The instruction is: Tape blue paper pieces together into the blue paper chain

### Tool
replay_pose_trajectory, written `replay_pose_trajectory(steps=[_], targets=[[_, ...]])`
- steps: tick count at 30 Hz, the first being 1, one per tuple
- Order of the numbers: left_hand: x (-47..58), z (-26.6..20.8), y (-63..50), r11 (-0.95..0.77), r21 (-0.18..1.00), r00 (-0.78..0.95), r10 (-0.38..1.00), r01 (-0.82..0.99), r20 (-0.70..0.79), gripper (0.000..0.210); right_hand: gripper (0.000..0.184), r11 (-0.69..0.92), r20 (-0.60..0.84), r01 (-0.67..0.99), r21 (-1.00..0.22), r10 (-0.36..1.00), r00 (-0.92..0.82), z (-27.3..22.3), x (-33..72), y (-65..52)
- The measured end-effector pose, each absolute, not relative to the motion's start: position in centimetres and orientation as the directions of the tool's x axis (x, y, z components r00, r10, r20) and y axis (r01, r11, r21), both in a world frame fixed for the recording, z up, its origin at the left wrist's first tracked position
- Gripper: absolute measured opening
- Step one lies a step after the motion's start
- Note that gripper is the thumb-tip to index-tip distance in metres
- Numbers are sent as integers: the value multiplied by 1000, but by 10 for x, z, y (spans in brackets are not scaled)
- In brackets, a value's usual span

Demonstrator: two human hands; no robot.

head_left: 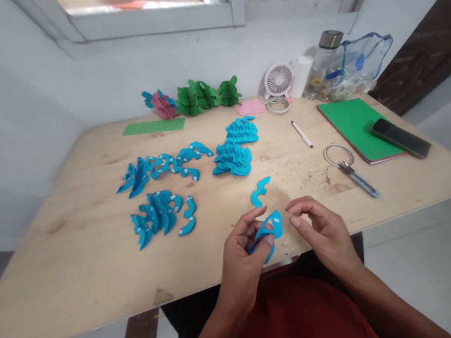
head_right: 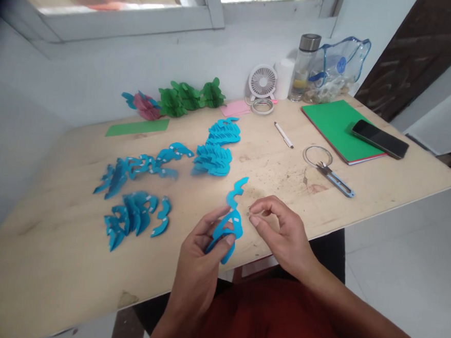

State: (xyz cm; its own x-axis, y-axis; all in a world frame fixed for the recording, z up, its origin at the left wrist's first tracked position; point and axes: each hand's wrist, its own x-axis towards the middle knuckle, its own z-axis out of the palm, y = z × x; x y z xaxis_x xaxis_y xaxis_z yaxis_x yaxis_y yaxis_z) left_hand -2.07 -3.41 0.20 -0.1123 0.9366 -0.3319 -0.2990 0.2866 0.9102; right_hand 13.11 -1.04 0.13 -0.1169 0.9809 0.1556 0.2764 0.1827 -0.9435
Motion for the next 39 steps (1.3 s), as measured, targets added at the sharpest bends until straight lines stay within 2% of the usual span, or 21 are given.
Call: replay_pose_trajectory(steps=[3,7,12,14,18,23,27,31,39], targets=[[-18,1,-30,298,878,-149,915,-376,-375,43,8,102,74,165,-981,982,-172,5,128,-15],[-15,-1,-27,267,891,-155,927,-367,-341,44,13,122,83,124,-985,957,-278,7,121,-20],[-15,-6,-26,295,894,-102,933,-336,-346,44,15,113,86,139,-984,978,-189,5,119,-14],[-17,-8,-27,321,888,-77,928,-330,-364,39,15,88,66,128,-988,984,-168,5,120,-10],[-21,-10,-29,400,866,28,911,-300,-411,13,16,-19,-30,68,-997,988,-153,1,123,-4],[-21,-14,-27,417,846,50,903,-331,-426,9,15,-112,-113,14,-994,977,-182,-2,124,-3],[-19,-17,-24,386,854,10,913,-349,-409,11,14,-103,-103,14,-995,969,-223,3,123,-3],[-17,-17,-23,334,878,-46,927,-344,-371,10,15,-41,-67,102,-994,963,-260,6,120,-4],[-18,-14,-22,360,871,-15,922,-334,-387,11,12,16,-11,137,-990,980,-197,-2,118,-1]])
